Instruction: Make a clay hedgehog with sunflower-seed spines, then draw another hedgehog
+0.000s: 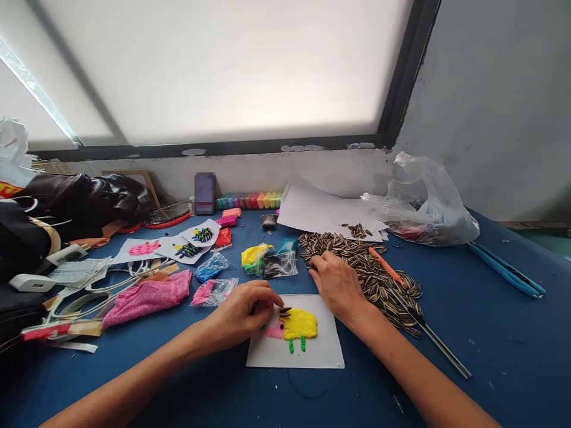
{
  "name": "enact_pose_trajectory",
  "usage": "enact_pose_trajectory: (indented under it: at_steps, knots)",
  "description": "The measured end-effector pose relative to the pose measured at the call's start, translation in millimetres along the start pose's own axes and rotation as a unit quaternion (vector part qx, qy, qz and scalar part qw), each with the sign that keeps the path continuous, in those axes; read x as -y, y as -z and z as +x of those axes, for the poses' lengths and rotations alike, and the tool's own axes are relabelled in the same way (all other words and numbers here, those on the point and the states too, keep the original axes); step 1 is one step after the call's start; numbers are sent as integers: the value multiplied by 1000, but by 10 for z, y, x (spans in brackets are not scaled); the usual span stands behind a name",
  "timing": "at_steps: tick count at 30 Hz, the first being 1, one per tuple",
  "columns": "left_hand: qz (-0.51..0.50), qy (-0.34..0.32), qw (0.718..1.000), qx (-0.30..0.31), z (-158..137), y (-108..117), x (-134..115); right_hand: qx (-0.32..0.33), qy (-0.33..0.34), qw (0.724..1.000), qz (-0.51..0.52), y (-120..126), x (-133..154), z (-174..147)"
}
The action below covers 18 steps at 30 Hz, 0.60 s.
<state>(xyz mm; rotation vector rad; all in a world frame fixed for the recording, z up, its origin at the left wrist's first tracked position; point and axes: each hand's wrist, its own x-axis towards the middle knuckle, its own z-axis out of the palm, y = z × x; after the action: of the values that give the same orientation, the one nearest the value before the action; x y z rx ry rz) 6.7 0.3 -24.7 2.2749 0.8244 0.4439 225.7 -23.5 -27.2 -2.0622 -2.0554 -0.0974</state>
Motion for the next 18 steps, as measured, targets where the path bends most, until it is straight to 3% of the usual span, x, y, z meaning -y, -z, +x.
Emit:
enact_pose_trajectory:
  at_steps: [8, 13, 18]
  knots:
    - [4, -11, 1000, 1, 4, 4, 21, 20, 35, 998, 40, 2, 25, -10]
    - [-6, -14, 1000, -10, -5, 6, 28, 43, 41, 994, 92, 281, 102, -185]
    - [-35, 22, 999, -1, -5, 40, -3, 114, 87, 975, 171, 516, 236, -386]
